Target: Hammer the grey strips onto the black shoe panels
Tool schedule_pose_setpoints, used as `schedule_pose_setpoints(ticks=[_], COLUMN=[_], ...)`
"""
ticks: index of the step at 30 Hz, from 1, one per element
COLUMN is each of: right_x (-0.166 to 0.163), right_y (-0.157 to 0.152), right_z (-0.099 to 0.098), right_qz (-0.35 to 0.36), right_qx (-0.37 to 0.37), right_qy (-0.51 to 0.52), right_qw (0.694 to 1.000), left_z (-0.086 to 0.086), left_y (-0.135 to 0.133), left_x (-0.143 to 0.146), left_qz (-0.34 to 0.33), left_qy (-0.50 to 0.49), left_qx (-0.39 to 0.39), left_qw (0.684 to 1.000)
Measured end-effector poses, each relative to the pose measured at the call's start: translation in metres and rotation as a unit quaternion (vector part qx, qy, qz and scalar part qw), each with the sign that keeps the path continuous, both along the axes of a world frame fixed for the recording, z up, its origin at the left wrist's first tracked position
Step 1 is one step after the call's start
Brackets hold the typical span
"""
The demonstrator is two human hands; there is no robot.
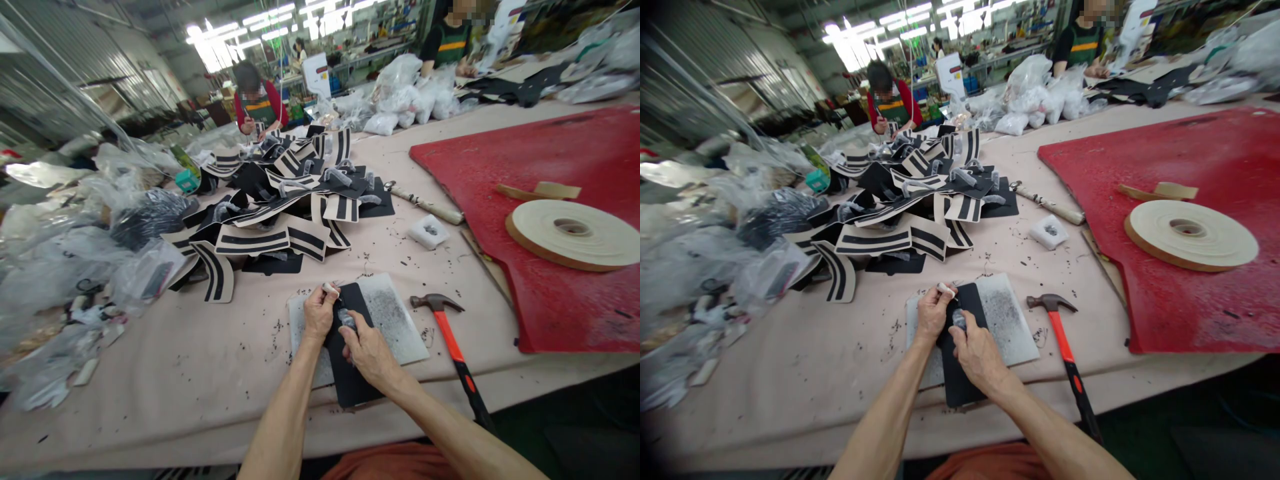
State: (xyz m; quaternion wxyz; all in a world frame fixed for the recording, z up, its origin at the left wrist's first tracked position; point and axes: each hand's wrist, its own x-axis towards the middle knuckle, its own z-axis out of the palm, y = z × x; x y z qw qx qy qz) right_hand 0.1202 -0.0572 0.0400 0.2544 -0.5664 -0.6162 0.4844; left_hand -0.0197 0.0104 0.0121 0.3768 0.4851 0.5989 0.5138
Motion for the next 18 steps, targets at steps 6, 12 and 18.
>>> schedule_pose_setpoints(ticks=[6, 12, 18], right_x=[0.0014, 0.002, 0.0075], right_y=[0.0007, 0.001, -0.0004], right_z=[-0.0009, -0.0036, 0.0012], right_qz=[0.004, 0.003, 0.008], right_qx=[-0.012, -0.015, 0.008], right_qy=[0.006, 0.013, 0.005], right_qw=[1.0, 1.0, 1.0], left_z=[-0.0034, -0.0081, -0.0093], left_y=[0.0014, 0.0014, 0.0003], left_x=[-0.0016, -0.003, -0.0011], left_qz=[-0.008, -0.01, -0.018], left_qy=[0.008, 0.008, 0.08], left_qx=[0.002, 0.0, 0.028], left_qw=[1.0, 1.0, 0.996])
